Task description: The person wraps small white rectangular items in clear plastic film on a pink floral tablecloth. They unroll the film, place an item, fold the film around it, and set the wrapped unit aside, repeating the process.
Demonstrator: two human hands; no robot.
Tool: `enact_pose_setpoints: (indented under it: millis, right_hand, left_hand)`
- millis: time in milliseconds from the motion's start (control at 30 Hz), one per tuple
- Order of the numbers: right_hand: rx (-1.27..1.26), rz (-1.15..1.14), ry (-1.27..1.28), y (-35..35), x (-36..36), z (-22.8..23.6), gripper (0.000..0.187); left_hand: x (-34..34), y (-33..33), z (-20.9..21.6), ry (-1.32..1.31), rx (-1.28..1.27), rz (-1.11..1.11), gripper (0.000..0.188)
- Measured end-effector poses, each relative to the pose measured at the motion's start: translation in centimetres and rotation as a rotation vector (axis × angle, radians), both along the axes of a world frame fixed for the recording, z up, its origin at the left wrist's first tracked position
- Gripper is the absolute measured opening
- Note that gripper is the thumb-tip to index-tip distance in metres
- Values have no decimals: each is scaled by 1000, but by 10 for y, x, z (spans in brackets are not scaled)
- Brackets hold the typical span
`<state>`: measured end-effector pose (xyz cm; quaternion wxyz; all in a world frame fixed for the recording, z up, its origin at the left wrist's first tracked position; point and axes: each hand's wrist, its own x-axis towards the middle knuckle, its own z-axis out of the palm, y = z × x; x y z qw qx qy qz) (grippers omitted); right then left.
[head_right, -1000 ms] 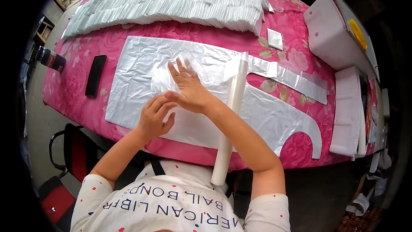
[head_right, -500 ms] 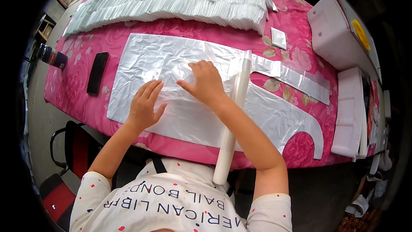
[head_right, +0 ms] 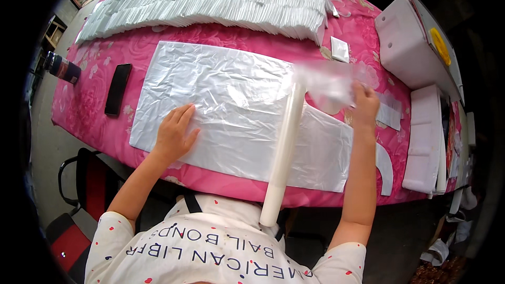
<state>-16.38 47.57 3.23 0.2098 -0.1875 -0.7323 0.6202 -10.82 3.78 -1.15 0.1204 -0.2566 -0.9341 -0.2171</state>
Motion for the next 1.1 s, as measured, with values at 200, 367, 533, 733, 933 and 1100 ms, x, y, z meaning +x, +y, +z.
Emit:
enact_pose_setpoints:
  millis: [200, 367, 533, 733, 933, 1100]
  right_hand:
    - [751, -531, 0, 100, 75, -20, 55]
    - [1049, 323, 83, -33, 125, -18, 63]
    - [1089, 905, 45, -79, 134, -28, 69]
    - [1122, 1120, 147, -154, 93, -19, 66]
    - [580, 1566, 456, -273, 81, 11, 60]
    - [696, 1217, 445, -268, 32, 1, 44]
  left_hand:
    - [4, -1, -1, -43, 87, 43, 49]
    - [8, -6, -4, 20, 272, 90, 44]
    - [11, -22, 4, -80, 602, 155, 36]
    - [20, -50, 6, -250, 806, 236, 31]
    - [36, -73, 4, -320, 850, 265, 31]
    - [61, -102, 5, -412, 762, 321, 31]
